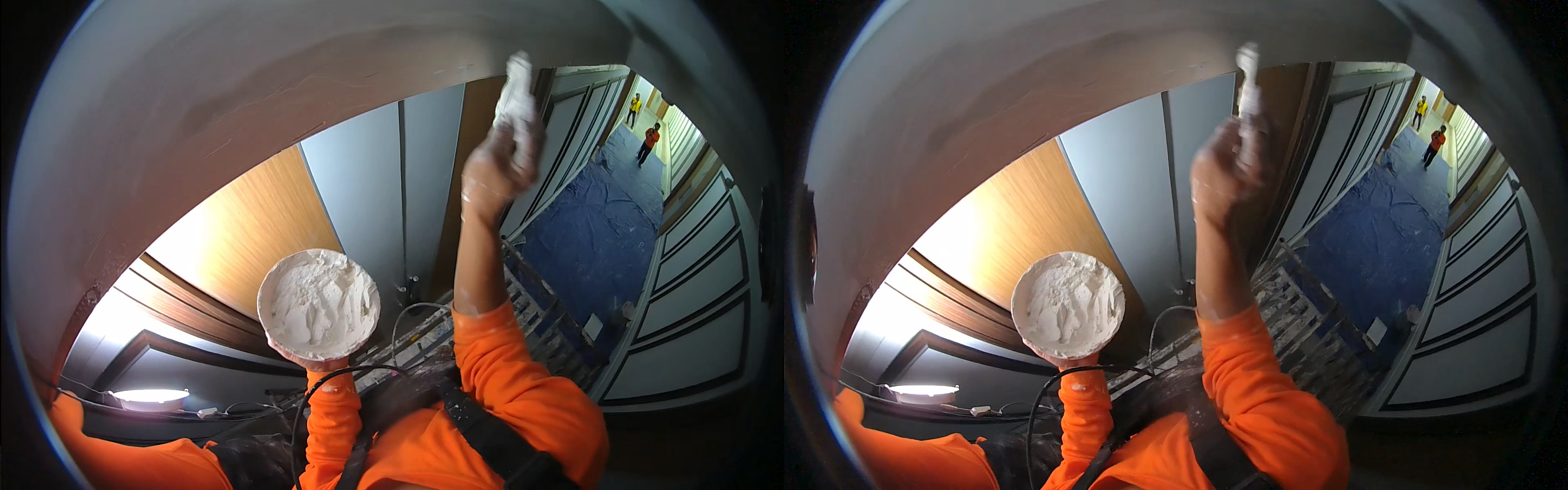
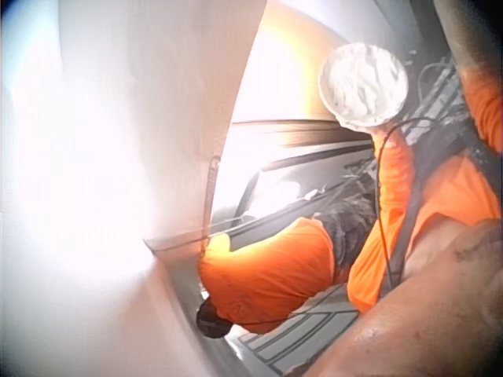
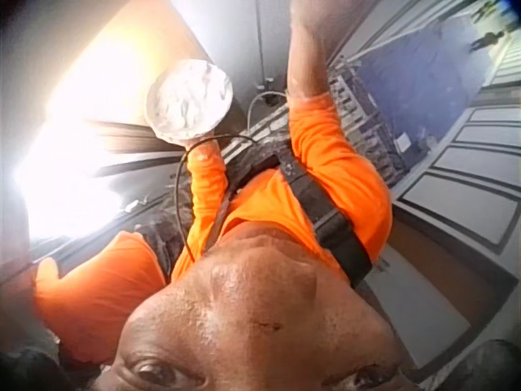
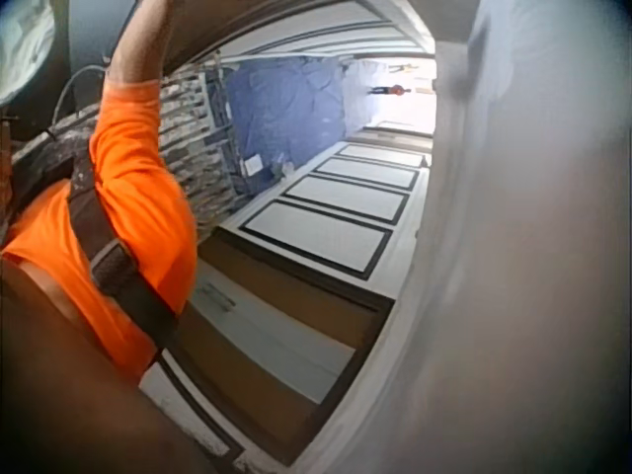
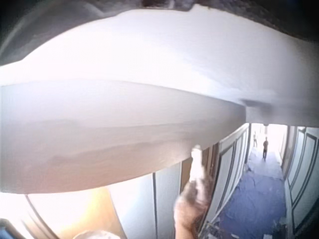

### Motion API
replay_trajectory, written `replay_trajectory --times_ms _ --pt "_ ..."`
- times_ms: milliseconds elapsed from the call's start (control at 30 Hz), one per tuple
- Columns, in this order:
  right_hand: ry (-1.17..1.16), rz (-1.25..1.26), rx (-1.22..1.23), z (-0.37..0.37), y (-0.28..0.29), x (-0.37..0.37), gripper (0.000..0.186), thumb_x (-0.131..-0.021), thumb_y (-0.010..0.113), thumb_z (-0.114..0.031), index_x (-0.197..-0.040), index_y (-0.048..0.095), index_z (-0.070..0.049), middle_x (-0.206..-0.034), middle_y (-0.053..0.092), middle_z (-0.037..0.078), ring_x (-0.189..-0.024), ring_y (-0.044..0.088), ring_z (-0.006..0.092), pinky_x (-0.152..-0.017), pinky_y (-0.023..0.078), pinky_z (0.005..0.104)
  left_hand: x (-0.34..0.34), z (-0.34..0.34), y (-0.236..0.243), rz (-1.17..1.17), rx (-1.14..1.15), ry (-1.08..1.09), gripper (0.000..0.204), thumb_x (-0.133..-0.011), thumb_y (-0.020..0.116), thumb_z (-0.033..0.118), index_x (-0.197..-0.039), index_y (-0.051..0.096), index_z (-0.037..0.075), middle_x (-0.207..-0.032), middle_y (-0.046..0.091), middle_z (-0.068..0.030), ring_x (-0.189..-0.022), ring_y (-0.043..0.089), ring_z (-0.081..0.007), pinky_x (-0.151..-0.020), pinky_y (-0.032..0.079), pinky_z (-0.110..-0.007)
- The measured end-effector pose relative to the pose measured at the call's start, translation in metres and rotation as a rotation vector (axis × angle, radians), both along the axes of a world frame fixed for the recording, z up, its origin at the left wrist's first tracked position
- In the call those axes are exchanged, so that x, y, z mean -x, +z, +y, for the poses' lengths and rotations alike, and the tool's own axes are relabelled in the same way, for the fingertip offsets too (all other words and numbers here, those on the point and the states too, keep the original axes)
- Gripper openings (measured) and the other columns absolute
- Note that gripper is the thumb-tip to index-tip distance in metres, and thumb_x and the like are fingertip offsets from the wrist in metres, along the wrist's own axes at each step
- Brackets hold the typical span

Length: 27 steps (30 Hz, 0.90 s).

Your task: The person applies plaster to the upper edge of a doorway using a trowel while holding a container of compound, smoothing the surface with broad strokes and occasionally scraping excess material from the tool.

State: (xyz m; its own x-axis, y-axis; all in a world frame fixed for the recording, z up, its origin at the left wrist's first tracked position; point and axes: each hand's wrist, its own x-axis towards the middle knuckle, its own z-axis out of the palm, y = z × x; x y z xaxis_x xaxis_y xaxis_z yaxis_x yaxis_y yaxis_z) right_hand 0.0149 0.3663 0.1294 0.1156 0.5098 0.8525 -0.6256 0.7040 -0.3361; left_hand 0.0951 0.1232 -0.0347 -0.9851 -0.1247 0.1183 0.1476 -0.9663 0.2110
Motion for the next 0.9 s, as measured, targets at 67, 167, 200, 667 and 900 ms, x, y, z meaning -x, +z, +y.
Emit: replay_trajectory --times_ms 67,167,200,667,900 --pt "-0.196 -0.079 -0.212 0.000 0.003 0.023 0.052 -0.081 0.051 0.007 -0.131 0.051 -0.004 -0.130 0.052 0.025 -0.121 0.050 0.0367 -0.098 0.040 0.0493 -0.005 0.000 0.000 -0.015 0.020 0.029 0.077 -0.083 0.043 0.063 -0.143 0.035 0.016 -0.145 0.037 -0.0138 -0.130 0.039 -0.0404 -0.106 0.034 -0.061" --pt "-0.313 -0.167 -0.248 -0.008 -0.001 0.049 0.065 -0.075 0.063 0.000 -0.136 0.049 -0.017 -0.135 0.045 0.029 -0.130 0.037 0.0480 -0.095 0.034 0.0600 -0.004 0.008 0.007 -0.049 0.002 0.020 0.081 -0.081 0.044 0.066 -0.143 0.034 0.016 -0.145 0.037 -0.0139 -0.130 0.038 -0.0408 -0.106 0.034 -0.061" --pt "-0.304 -0.160 -0.246 -0.013 -0.004 0.049 0.065 -0.074 0.064 0.000 -0.135 0.050 -0.018 -0.135 0.046 0.029 -0.128 0.038 0.0489 -0.096 0.033 0.0592 -0.004 0.010 0.012 -0.068 0.005 0.021 0.081 -0.081 0.044 0.067 -0.143 0.034 0.016 -0.145 0.037 -0.0139 -0.130 0.038 -0.0409 -0.106 0.034 -0.061" --pt "0.016 -0.407 0.056 0.008 0.043 -0.012 0.039 -0.088 0.045 -0.004 -0.126 0.055 0.001 -0.118 0.060 0.020 -0.104 0.061 0.0253 -0.091 0.048 0.0358 0.004 0.008 0.002 -0.054 0.051 -0.013 0.079 -0.082 0.043 0.065 -0.143 0.035 0.015 -0.145 0.037 -0.0138 -0.130 0.038 -0.0408 -0.106 0.034 -0.061" --pt "-0.181 -0.398 -0.192 -0.047 0.036 -0.015 0.053 -0.073 0.051 0.004 -0.125 0.057 -0.003 -0.110 0.054 0.018 -0.099 0.058 0.0324 -0.089 0.047 0.0424 0.002 0.010 0.007 -0.055 0.075 -0.003 0.078 -0.083 0.043 0.065 -0.143 0.035 0.015 -0.145 0.037 -0.0139 -0.131 0.038 -0.0407 -0.106 0.034 -0.061"
